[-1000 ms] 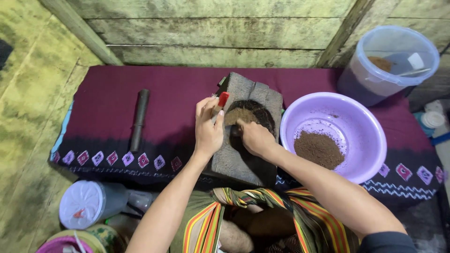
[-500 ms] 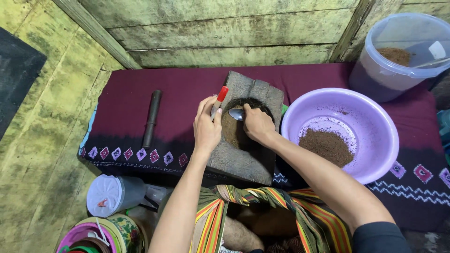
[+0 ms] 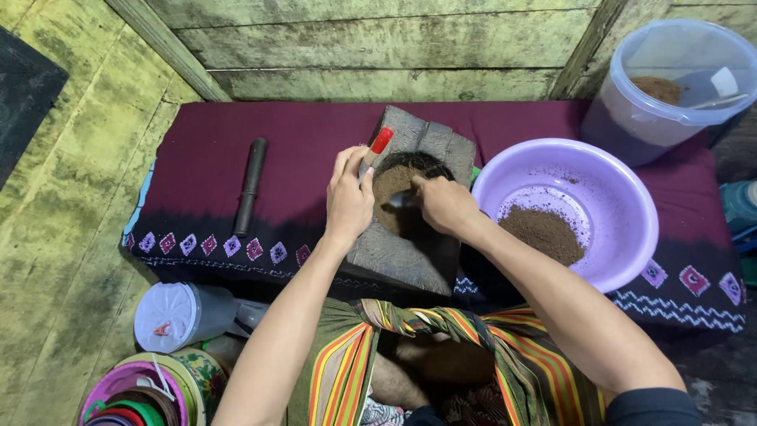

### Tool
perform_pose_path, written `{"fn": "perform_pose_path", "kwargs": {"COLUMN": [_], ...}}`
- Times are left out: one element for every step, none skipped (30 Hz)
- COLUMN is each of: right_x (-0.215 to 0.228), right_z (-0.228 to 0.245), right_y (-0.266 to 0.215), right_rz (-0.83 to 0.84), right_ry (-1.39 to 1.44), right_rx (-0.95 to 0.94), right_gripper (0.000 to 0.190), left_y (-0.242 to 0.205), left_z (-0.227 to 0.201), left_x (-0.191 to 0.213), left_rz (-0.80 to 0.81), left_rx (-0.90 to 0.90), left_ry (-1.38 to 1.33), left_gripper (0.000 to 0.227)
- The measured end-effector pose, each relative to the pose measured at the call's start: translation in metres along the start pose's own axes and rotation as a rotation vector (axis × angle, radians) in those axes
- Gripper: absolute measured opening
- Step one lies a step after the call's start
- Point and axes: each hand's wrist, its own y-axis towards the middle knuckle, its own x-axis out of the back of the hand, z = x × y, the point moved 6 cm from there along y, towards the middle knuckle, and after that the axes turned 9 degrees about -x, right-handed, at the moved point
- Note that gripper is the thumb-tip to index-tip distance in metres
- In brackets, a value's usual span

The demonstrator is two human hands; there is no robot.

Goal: Process brown powder on a stone mortar using a brush and spoon to transfer it into a bowl

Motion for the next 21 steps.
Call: {"fn": "perform_pose_path", "kwargs": {"right_x": [-0.004,-0.006,-0.009,-0.012,-0.014,-0.016,-0.017,-0.018,-0.018,-0.013,-0.006,0.002,0.006,0.012,0.016,0.012,0.009,0.005,0.004,0.002,-0.001], "right_z": [-0.005,-0.012,-0.019,-0.020,-0.023,-0.025,-0.028,-0.029,-0.031,-0.030,-0.026,-0.023,-0.022,-0.021,-0.023,-0.028,-0.033,-0.038,-0.043,-0.048,-0.051], "right_y": [0.003,0.007,0.011,0.011,0.012,0.014,0.010,0.006,0.003,-0.006,-0.013,-0.021,-0.026,-0.031,-0.037,-0.034,-0.034,-0.033,-0.031,-0.028,-0.026], "right_rz": [-0.003,-0.033,-0.063,-0.065,-0.075,-0.085,-0.080,-0.081,-0.080,-0.075,-0.077,-0.080,-0.081,-0.094,-0.106,-0.107,-0.127,-0.147,-0.151,-0.146,-0.135], "right_ry": [-0.001,0.046,0.091,0.089,0.124,0.158,0.156,0.170,0.182,0.179,0.213,0.247,0.244,0.278,0.315,0.316,0.346,0.377,0.378,0.391,0.407], "right_rx": [-0.005,-0.037,-0.067,-0.071,-0.075,-0.078,-0.083,-0.064,-0.045,-0.050,-0.023,0.005,0.008,0.014,0.015,0.012,0.017,0.021,0.014,0.012,0.011], "right_gripper": [0.031,0.027,0.024,0.024,0.024,0.023,0.023,0.021,0.020,0.020,0.019,0.019,0.019,0.018,0.018,0.018,0.018,0.018,0.018,0.019,0.019], "left_y": [0.000,0.000,0.000,-0.001,-0.001,-0.002,-0.001,-0.001,-0.001,-0.001,-0.001,-0.001,-0.001,0.000,0.000,0.000,0.000,0.000,0.001,0.003,0.002], "left_z": [0.000,-0.001,-0.001,-0.003,-0.003,-0.003,-0.002,-0.001,0.000,0.004,0.008,0.010,0.011,0.012,0.013,0.010,0.007,0.005,0.005,0.005,0.006], "left_x": [0.000,-0.001,-0.001,0.000,0.001,0.002,0.001,-0.001,-0.002,-0.004,-0.006,-0.008,-0.008,-0.008,-0.011,-0.009,-0.007,-0.006,-0.008,-0.009,-0.009], "left_rz": [0.002,0.001,0.000,0.000,-0.002,-0.005,-0.001,0.007,0.014,0.017,0.019,0.022,0.018,0.015,0.019,0.021,0.023,0.026,0.032,0.046,0.063], "left_rx": [-0.004,-0.016,-0.027,-0.030,-0.025,-0.020,-0.016,-0.019,-0.020,-0.015,-0.017,-0.018,-0.019,-0.015,-0.012,-0.013,-0.001,0.010,0.005,-0.002,-0.003], "left_ry": [-0.004,-0.006,-0.008,-0.012,-0.012,-0.011,-0.016,0.002,0.018,0.013,0.022,0.032,0.032,0.031,0.030,0.028,0.027,0.027,0.023,0.050,0.080], "left_gripper": [0.028,0.027,0.027,0.027,0.027,0.026,0.026,0.027,0.027,0.027,0.027,0.028,0.028,0.028,0.028,0.028,0.028,0.028,0.028,0.028,0.028]}}
